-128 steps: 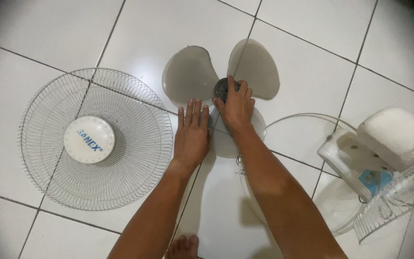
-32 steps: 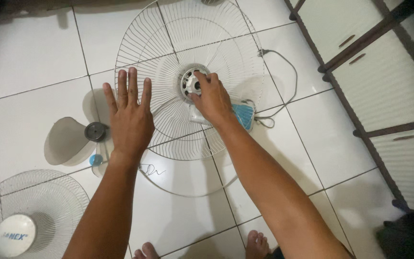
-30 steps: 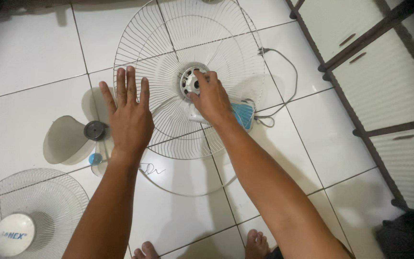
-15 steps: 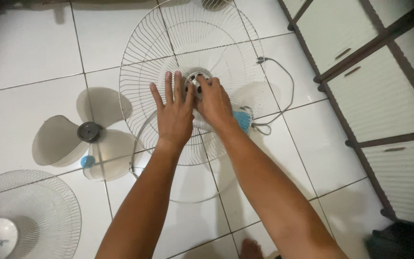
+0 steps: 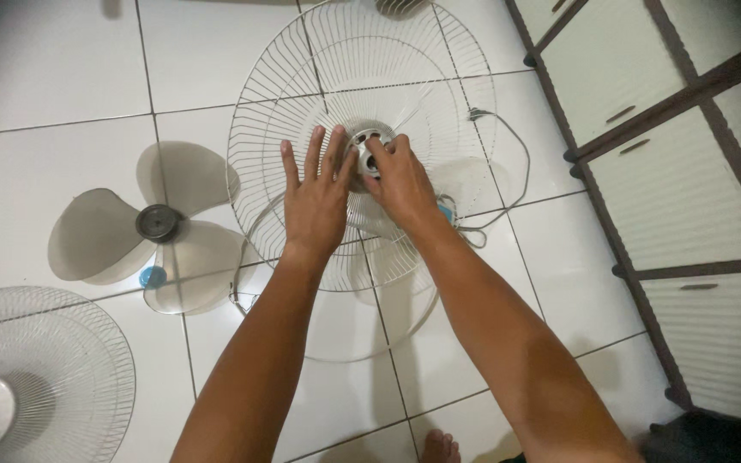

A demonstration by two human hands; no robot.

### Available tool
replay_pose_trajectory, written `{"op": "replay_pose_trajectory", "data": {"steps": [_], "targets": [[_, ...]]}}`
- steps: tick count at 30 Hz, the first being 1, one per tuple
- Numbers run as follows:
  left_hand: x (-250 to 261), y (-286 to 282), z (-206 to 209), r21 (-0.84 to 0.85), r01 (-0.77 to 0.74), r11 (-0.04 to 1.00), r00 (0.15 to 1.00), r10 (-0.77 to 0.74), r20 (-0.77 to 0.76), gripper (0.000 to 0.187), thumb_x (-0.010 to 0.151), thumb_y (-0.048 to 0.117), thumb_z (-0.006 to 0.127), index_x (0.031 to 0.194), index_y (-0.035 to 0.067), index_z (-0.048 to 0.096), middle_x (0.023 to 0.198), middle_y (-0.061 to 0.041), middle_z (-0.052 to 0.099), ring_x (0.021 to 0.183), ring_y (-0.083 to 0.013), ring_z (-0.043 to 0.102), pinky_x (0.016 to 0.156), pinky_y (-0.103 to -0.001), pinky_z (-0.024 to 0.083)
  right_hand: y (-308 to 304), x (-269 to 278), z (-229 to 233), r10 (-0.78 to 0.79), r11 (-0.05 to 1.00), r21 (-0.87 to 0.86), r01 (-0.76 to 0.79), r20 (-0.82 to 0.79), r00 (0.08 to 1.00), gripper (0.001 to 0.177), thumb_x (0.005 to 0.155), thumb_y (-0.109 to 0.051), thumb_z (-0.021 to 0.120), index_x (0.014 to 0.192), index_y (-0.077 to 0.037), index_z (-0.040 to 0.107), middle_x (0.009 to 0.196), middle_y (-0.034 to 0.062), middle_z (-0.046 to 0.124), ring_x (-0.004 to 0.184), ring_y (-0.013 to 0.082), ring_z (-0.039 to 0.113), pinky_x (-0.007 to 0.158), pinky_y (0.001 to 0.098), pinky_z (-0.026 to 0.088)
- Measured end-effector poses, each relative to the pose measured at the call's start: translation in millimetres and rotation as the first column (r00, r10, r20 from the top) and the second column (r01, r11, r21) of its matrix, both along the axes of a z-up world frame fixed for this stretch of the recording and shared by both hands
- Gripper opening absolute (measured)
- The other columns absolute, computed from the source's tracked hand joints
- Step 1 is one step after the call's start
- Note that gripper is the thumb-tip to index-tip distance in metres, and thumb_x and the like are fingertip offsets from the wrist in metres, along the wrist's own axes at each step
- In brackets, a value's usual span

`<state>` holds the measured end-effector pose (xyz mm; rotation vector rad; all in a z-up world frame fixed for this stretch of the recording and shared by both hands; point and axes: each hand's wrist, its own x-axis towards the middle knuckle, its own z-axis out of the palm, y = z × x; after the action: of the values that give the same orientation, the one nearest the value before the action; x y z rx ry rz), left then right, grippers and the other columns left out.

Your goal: The person disassembles a white SANEX table fan on a tiled floor. They remove the front grille, unscrew the blue blade cap to detach the blades, and then remove the rear grille and motor housing.

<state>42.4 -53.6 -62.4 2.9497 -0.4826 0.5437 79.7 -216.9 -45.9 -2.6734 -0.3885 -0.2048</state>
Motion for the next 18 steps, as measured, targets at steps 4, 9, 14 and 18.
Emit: {"op": "replay_pose_trajectory", "data": {"steps": [4,9,14,18], "targets": [[1.5,0.5,1.9,-0.029,0.011,1.000,1.000,-0.010,0.018,0.069,0.087,0.007,0.061,0.154,0.015,0.050,0.170,-0.007,0.029,0.157,-0.0300,0.019,0.123,-0.065,0.004,-0.2,1.0,4.3,0.045,0.999,-0.027,-0.045,0.008,0.999,0.058,0.081,-0.014,0.082,0.132,-0.011,0.053,0.116,0.0239,0.053,0.099,0.0426,0.066,0.081,0.0481,0.057],[10.4,9.5,14.6,-0.233,0.128,0.964,0.987,-0.099,0.129,0.045,0.096,0.008,0.064,0.140,0.003,0.063,0.165,-0.015,0.039,0.159,-0.0368,0.022,0.129,-0.060,0.011,1.4,0.0,14.3,0.000,0.999,-0.044,-0.003,-0.075,0.997,0.055,0.084,-0.022,0.083,0.131,-0.011,0.056,0.116,0.0239,0.054,0.097,0.0421,0.066,0.080,0.0480,0.056],[19.5,21.8,40.7,-0.246,0.149,0.958,0.939,-0.059,0.339,0.036,0.099,0.000,0.066,0.135,0.002,0.068,0.168,-0.014,0.039,0.162,-0.0367,0.023,0.133,-0.059,0.012,4.8,-4.6,19.4,-0.024,0.999,-0.024,0.023,-0.058,0.998,0.059,0.083,-0.024,0.083,0.133,-0.008,0.057,0.114,0.0224,0.057,0.097,0.0389,0.067,0.081,0.0464,0.057],[24.9,36.7,59.9,-0.215,-0.010,0.977,0.901,0.102,0.422,0.048,0.096,-0.005,0.064,0.142,0.006,0.064,0.170,-0.016,0.035,0.159,-0.0385,0.022,0.128,-0.061,0.018,8.5,-6.9,21.9,-0.059,0.998,0.007,0.060,-0.105,0.993,0.061,0.083,-0.024,0.083,0.135,-0.007,0.056,0.118,0.0211,0.058,0.098,0.0362,0.069,0.083,0.0446,0.058]]}}
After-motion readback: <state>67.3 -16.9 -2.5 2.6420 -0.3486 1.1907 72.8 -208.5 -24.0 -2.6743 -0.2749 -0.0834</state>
